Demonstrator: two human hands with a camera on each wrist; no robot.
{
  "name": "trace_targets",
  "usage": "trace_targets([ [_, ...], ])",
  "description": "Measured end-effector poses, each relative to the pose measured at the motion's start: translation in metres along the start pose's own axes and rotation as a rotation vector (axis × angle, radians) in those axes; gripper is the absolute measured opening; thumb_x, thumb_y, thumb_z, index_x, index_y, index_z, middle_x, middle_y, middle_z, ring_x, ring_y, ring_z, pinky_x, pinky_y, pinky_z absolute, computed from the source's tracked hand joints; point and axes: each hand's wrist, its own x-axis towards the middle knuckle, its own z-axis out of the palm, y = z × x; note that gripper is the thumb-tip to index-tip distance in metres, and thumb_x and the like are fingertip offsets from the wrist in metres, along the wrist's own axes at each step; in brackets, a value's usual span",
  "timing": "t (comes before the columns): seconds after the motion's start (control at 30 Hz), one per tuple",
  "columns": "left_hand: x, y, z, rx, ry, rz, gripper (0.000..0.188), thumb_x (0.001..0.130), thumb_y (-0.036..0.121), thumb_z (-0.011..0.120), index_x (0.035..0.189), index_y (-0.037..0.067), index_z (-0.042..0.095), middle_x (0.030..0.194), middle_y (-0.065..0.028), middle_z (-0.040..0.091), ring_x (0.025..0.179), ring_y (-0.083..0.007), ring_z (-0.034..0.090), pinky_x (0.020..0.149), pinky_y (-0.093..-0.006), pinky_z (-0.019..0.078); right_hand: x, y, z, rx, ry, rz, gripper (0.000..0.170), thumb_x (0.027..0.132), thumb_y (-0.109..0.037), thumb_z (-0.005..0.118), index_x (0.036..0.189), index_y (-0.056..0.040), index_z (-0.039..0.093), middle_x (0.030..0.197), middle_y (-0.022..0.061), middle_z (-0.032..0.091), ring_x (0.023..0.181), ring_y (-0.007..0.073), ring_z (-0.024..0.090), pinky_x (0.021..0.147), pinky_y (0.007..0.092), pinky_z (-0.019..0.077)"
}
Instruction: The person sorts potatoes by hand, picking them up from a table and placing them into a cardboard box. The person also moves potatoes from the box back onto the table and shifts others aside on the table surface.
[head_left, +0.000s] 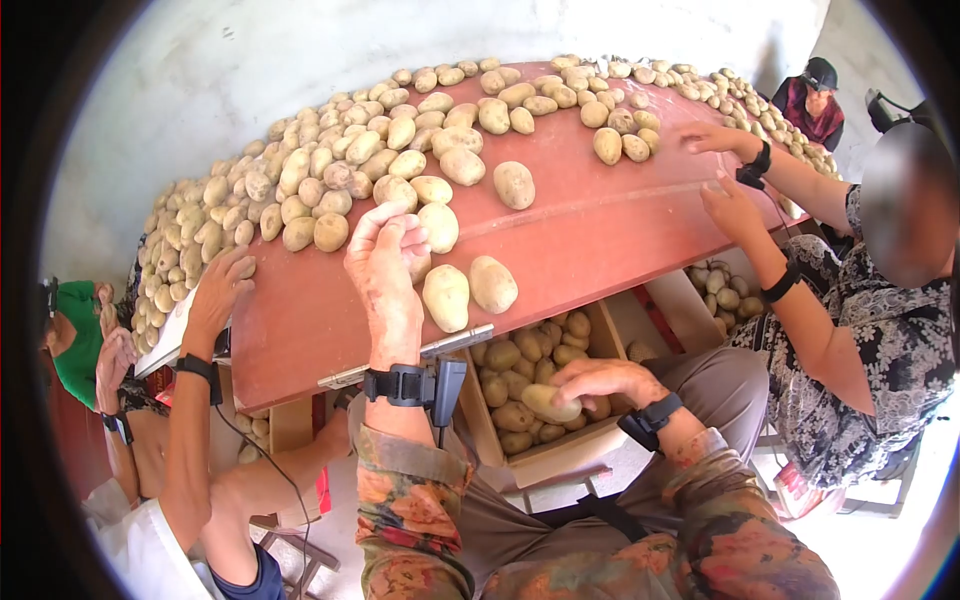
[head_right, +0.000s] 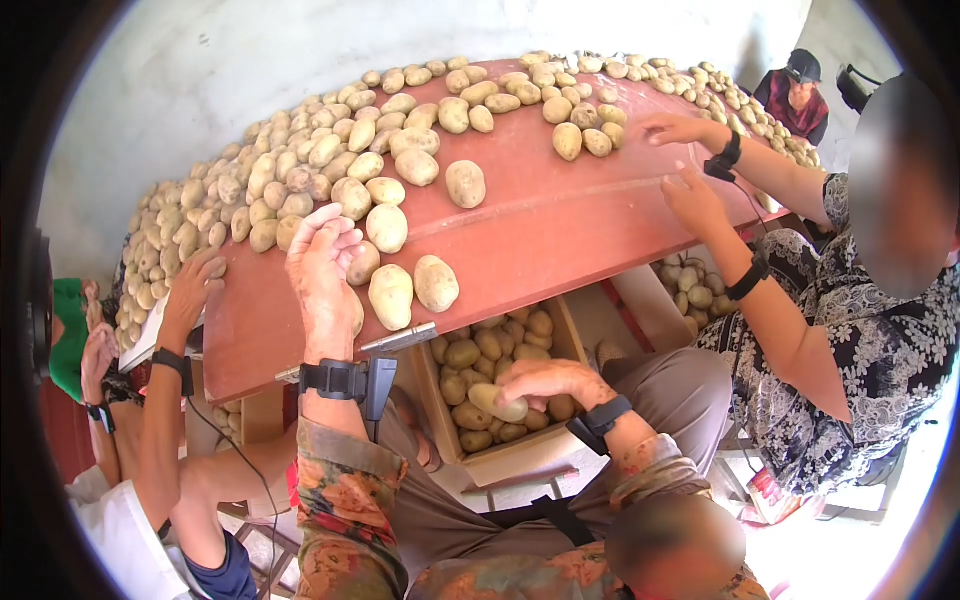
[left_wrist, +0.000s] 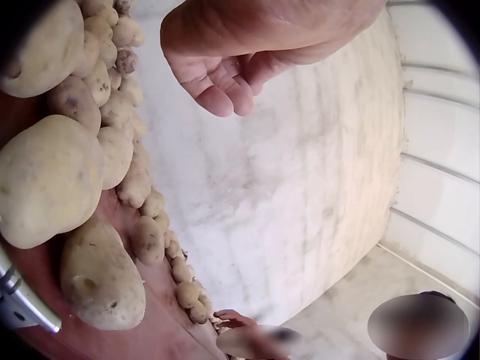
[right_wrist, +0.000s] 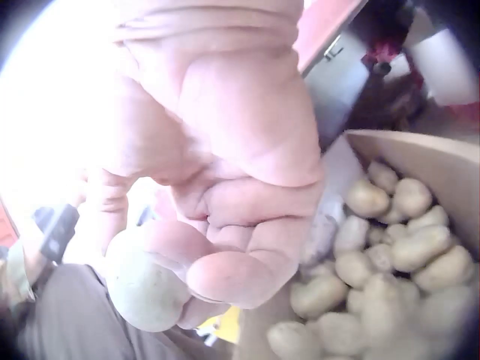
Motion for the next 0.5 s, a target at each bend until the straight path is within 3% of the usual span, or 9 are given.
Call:
trace_targets([
  [0.07,0.0,-0.001,0.0,-0.008,-0.007,-0.002,0.016,0.088,0.006,0.056,0.101,0.001,0.064,0.084,-0.0054,0.064,0.072,-0.0125,0.061,0.062,-0.024,0.0489,-0.015,-0.008,-0.009,0.306,-0.026,-0.154,0.043,0.08,-0.031,0.065,0.109,0.0008,0.063,0.078,0.0023,0.06,0.064,0.0098,0.056,0.057,0.0222,0.0452],
  [0.13,-0.001,-0.002,0.0,-0.014,-0.016,-0.006,0.016,0.088,0.006,0.056,0.101,0.001,0.064,0.084,-0.0053,0.063,0.071,-0.0124,0.061,0.061,-0.024,0.0486,-0.033,-0.025,-0.016,0.417,0.07,-0.323,0.041,0.08,-0.035,0.066,0.101,0.0,0.061,0.08,0.0041,0.061,0.063,0.0121,0.057,0.056,0.0238,0.0475],
  [0.23,-0.001,0.0,-0.001,-0.022,-0.008,-0.013,0.016,0.088,0.006,0.056,0.101,0.001,0.064,0.084,-0.0053,0.063,0.07,-0.0123,0.061,0.061,-0.0239,0.0485,-0.05,-0.051,-0.025,0.541,0.231,-0.469,0.052,0.081,-0.033,0.067,0.117,0.002,0.056,0.089,0.0063,0.063,0.072,0.0138,0.06,0.061,0.0261,0.0509],
  [0.47,-0.002,0.006,-0.002,0.03,-0.023,-0.018,0.018,0.088,0.006,0.056,0.103,0.0,0.063,0.085,-0.0063,0.063,0.073,-0.0132,0.061,0.064,-0.025,0.0492,-0.016,-0.105,-0.058,0.214,0.681,-0.475,0.041,0.085,-0.034,0.062,0.108,-0.0004,0.058,0.086,0.0069,0.062,0.06,0.0109,0.057,0.062,0.0262,0.0452],
  [0.5,-0.002,0.006,-0.002,0.054,-0.031,-0.018,0.019,0.088,0.006,0.056,0.104,0.0,0.063,0.085,-0.0065,0.063,0.074,-0.0135,0.061,0.065,-0.0253,0.0494,-0.006,-0.111,-0.064,0.171,0.727,-0.463,0.042,0.085,-0.034,0.062,0.11,0.0002,0.058,0.09,0.0093,0.063,0.066,0.0143,0.06,0.066,0.0286,0.0461],
])
